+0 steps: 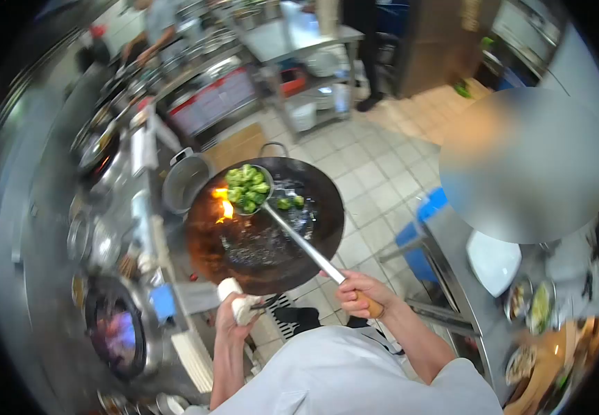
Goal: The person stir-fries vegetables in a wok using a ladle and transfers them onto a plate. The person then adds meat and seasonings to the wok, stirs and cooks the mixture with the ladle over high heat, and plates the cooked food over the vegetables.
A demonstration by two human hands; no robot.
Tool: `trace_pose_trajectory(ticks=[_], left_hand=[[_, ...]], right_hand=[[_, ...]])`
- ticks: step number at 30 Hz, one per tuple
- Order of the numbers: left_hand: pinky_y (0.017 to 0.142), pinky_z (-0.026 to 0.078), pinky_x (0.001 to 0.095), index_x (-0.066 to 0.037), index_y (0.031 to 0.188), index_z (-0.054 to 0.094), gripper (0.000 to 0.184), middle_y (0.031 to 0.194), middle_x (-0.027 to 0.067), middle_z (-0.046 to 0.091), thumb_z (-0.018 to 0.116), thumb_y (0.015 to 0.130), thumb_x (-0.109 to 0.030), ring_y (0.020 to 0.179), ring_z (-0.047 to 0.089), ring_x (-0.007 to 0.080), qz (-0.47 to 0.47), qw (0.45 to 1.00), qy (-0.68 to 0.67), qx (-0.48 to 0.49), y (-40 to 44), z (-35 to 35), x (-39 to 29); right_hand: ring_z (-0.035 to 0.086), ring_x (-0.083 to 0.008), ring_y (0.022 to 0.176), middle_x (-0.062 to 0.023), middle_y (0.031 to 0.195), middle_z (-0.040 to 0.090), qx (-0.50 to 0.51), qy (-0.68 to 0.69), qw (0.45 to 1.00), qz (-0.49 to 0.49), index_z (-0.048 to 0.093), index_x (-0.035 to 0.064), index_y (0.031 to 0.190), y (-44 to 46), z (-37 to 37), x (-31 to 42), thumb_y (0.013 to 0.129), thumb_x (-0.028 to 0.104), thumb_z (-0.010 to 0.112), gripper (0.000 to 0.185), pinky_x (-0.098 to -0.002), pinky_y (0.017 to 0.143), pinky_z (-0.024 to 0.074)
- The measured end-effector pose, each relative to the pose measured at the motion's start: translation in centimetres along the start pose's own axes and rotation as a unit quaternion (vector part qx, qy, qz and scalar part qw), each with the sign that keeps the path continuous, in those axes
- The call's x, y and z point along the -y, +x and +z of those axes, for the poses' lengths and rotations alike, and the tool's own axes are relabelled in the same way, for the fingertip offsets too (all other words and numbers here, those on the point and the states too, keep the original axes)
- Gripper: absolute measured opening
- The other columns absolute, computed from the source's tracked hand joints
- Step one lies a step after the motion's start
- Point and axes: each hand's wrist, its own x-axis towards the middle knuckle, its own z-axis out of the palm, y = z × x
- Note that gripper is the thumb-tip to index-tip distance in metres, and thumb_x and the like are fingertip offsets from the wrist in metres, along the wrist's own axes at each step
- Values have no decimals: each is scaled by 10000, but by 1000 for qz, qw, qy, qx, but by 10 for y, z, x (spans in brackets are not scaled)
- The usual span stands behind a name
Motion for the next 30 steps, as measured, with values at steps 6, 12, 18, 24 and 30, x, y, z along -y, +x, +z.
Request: trace_pose_trajectory(ticks=[6, 12, 18, 24, 30], left_hand=[[443, 511, 326, -22, 961, 524, 279, 756, 121, 643, 577, 731, -170, 646, 659, 256, 27, 992, 104, 62, -26, 72, 28], [420, 461, 293, -68, 1045, 501, 330, 828, 80, 635, 561, 731, -148, 674, 655, 235, 64, 973, 184, 125, -43, 154, 55], [438, 448, 301, -66, 1031, 471, 323, 801, 114, 625, 570, 733, -144, 684, 654, 250, 26, 939, 246, 237, -34, 243, 89], [425, 377, 319, -112, 1011, 474, 326, 801, 71, 592, 589, 706, -116, 698, 651, 269, -1, 916, 303, 264, -32, 322, 138], [425, 398, 301, -76, 964, 490, 270, 788, 81, 587, 593, 717, -111, 671, 651, 262, -1, 898, 333, 286, -37, 373, 178]], right_hand=[[367, -58, 381, 3, 610, 367, -97, -27, 979, -179, 316, 81, 1409, -133, 11, -35, 883, 35, 478, 553, -207, 305, 299], [378, -67, 359, 12, 559, 350, -164, 18, 901, -400, 313, 83, 1413, -250, 17, -78, 838, 7, 493, 607, -220, 290, 288], [418, -93, 360, -3, 558, 412, -484, -82, 662, -567, 401, 73, 1340, -326, -10, -49, 785, -12, 494, 569, -253, 291, 327], [510, -158, 417, -67, 621, 527, -671, -253, 493, -492, 482, 52, 1189, -411, -93, -1, 770, 5, 510, 422, -303, 388, 393], [519, -176, 485, -119, 649, 554, -783, -331, 299, -434, 357, 65, 1413, -420, -106, -14, 780, 19, 523, 656, -335, 458, 407]])
